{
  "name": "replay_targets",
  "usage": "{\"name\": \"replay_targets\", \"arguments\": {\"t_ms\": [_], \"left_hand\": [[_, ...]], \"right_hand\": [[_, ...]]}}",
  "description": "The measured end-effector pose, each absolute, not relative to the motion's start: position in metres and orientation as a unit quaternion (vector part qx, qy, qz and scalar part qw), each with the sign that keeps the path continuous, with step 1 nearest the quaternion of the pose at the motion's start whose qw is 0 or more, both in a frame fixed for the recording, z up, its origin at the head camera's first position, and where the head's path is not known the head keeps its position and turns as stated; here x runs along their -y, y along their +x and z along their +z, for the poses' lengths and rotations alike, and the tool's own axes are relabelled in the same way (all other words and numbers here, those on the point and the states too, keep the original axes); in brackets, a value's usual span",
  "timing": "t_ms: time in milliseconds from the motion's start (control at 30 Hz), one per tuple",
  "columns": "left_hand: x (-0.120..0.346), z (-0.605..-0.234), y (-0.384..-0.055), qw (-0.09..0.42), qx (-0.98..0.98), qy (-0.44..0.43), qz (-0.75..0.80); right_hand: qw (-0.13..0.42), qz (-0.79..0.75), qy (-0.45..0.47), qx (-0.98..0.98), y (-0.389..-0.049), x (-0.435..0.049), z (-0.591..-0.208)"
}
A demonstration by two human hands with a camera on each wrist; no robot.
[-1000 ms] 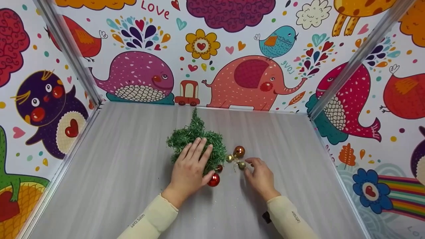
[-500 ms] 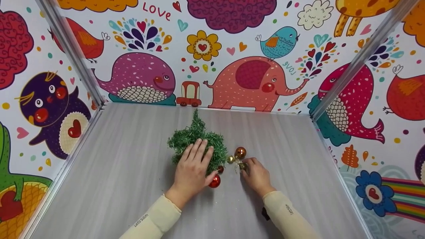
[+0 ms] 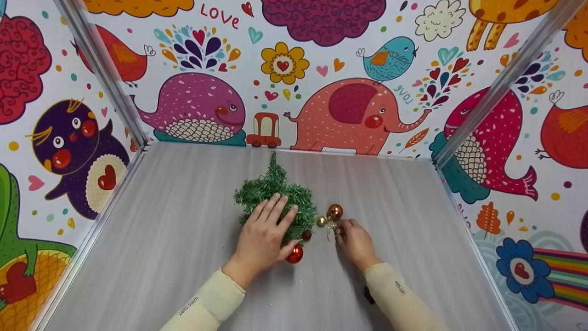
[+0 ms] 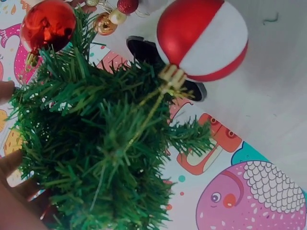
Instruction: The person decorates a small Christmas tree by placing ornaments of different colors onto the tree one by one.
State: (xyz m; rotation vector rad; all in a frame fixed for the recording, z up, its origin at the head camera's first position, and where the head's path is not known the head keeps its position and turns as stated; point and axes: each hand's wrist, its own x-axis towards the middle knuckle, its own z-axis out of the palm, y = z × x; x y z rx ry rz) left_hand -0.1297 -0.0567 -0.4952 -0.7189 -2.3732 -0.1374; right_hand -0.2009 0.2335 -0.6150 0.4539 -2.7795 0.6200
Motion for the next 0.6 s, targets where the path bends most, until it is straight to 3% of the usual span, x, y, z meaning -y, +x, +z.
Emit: {"name": "replay_targets", "arguments": {"t_ms": [600], "left_hand": [[0.081, -0.496, -0.124, 0.312, 0.891, -0.312, -0.105]], "right_hand": [[0.147, 0.211, 0.168, 0.952, -0.202, -0.238, -0.616]]}}
